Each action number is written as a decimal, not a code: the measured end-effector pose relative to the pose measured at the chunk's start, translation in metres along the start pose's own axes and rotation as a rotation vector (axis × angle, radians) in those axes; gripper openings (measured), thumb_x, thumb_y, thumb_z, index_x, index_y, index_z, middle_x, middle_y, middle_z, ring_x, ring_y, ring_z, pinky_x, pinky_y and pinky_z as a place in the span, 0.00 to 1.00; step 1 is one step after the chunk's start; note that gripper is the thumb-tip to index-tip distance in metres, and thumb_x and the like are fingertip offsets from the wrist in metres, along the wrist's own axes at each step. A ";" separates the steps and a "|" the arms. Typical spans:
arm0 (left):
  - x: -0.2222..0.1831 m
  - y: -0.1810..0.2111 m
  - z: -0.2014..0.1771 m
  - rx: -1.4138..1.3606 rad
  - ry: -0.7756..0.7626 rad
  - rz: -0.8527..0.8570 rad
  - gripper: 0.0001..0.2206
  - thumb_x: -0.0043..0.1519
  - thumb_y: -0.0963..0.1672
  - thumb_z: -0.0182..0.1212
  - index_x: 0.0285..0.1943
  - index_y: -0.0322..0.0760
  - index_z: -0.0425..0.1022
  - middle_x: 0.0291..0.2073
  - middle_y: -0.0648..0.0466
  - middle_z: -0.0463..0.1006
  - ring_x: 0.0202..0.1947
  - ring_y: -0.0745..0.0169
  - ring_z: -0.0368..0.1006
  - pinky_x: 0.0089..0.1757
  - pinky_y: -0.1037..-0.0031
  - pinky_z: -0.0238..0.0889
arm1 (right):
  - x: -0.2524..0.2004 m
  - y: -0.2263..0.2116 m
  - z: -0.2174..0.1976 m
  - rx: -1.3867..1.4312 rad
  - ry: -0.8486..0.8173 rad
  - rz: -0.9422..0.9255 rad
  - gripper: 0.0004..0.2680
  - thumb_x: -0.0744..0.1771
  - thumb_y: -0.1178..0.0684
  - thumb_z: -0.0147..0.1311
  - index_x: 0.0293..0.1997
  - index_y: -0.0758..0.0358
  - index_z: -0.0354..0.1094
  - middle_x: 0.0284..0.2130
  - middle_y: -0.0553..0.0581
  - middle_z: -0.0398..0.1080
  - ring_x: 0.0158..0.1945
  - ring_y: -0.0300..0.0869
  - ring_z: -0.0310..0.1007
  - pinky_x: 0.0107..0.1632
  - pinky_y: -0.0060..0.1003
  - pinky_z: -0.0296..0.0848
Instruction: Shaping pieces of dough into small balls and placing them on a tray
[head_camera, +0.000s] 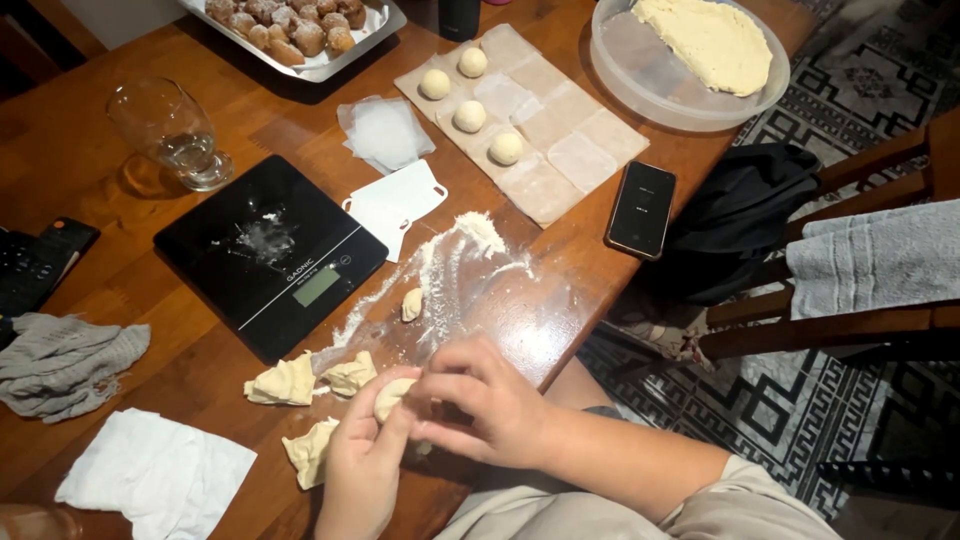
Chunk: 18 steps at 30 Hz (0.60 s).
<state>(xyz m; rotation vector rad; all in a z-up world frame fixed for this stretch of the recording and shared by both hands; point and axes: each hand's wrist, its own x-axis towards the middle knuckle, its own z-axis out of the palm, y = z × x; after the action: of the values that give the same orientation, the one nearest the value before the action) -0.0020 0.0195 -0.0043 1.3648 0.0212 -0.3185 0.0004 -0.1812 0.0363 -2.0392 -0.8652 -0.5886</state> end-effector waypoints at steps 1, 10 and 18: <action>0.000 0.001 0.001 0.001 -0.002 0.000 0.17 0.68 0.41 0.60 0.65 0.31 0.80 0.50 0.44 0.89 0.44 0.59 0.85 0.45 0.72 0.79 | 0.003 -0.002 -0.002 -0.001 0.001 0.001 0.13 0.72 0.48 0.62 0.60 0.60 0.66 0.50 0.59 0.65 0.51 0.50 0.72 0.58 0.46 0.70; -0.003 0.012 0.006 -0.032 -0.045 -0.023 0.28 0.69 0.52 0.49 0.76 0.35 0.70 0.71 0.43 0.79 0.65 0.54 0.79 0.55 0.68 0.77 | 0.008 -0.003 -0.006 -0.031 -0.075 0.013 0.09 0.74 0.47 0.51 0.56 0.61 0.68 0.52 0.59 0.73 0.54 0.55 0.70 0.61 0.51 0.65; -0.002 0.019 0.007 0.217 0.079 -0.064 0.19 0.68 0.47 0.58 0.63 0.37 0.84 0.55 0.54 0.89 0.50 0.66 0.82 0.53 0.74 0.74 | 0.005 -0.002 -0.002 0.053 -0.044 0.065 0.13 0.72 0.45 0.59 0.56 0.62 0.64 0.51 0.60 0.69 0.54 0.53 0.72 0.61 0.47 0.68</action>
<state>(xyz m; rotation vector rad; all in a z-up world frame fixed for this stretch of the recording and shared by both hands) -0.0005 0.0165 0.0159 1.5942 0.0981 -0.3275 0.0017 -0.1800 0.0420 -2.0313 -0.8285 -0.4817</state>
